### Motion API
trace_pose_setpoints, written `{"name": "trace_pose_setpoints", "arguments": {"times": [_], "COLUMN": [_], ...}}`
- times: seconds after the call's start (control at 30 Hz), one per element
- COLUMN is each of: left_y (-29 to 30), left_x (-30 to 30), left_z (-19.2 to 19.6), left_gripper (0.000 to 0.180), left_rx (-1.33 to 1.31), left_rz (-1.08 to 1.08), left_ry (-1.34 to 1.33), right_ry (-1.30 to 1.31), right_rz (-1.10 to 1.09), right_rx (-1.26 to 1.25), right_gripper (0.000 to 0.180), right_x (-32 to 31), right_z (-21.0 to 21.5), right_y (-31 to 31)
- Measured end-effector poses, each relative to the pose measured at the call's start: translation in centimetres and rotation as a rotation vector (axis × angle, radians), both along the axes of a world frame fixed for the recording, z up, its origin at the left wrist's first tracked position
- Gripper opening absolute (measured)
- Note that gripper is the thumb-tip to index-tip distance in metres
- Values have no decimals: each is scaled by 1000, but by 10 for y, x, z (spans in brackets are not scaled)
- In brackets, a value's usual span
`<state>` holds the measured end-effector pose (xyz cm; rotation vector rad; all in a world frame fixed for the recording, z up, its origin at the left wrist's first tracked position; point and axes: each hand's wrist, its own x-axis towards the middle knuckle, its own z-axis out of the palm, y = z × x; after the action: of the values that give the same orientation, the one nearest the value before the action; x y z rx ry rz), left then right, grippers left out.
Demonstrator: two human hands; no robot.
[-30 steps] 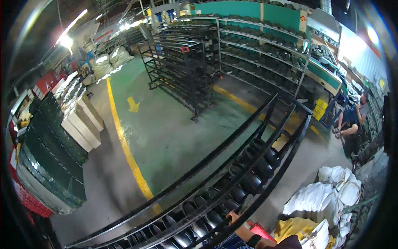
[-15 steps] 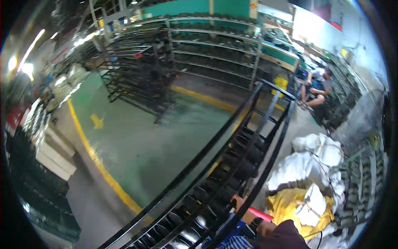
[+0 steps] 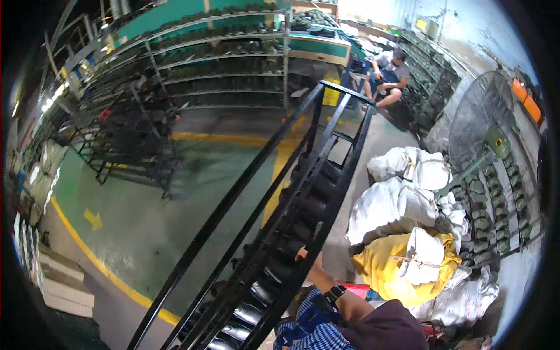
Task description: Inspecting black dress shoes and tapping edges with a small hammer for finishing.
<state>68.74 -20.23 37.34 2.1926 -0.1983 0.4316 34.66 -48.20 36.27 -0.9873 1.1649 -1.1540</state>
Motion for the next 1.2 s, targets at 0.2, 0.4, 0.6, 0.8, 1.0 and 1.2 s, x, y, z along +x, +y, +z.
{"name": "trace_pose_setpoints", "arguments": {"times": [0.2,0.4,0.6,0.8,1.0,1.2], "left_y": [-117,-230,-307,-379,-454,-535], "left_x": [1,-7,-3,7,23,36], "left_z": [-12,-17,-22,-33,-56,-76], "left_gripper": [38,37,38,38,38,39], "left_rx": [61,106,122,128,135,96], "left_rz": [-107,-240,-303,-373,-517,-816], "left_ry": [-48,-51,-57,-68,-116,-252], "right_ry": [-175,-306,-363,-429,-316,-195], "right_rz": [-130,-148,-117,-223,-294,-335], "right_rx": [168,271,172,181,208,276], "right_gripper": [7,10,8,6,10,8], "right_x": [22,21,16,1,-23,-63], "right_z": [3,1,10,16,41,50], "right_y": [-78,-180,-302,-418,-520,-624]}}
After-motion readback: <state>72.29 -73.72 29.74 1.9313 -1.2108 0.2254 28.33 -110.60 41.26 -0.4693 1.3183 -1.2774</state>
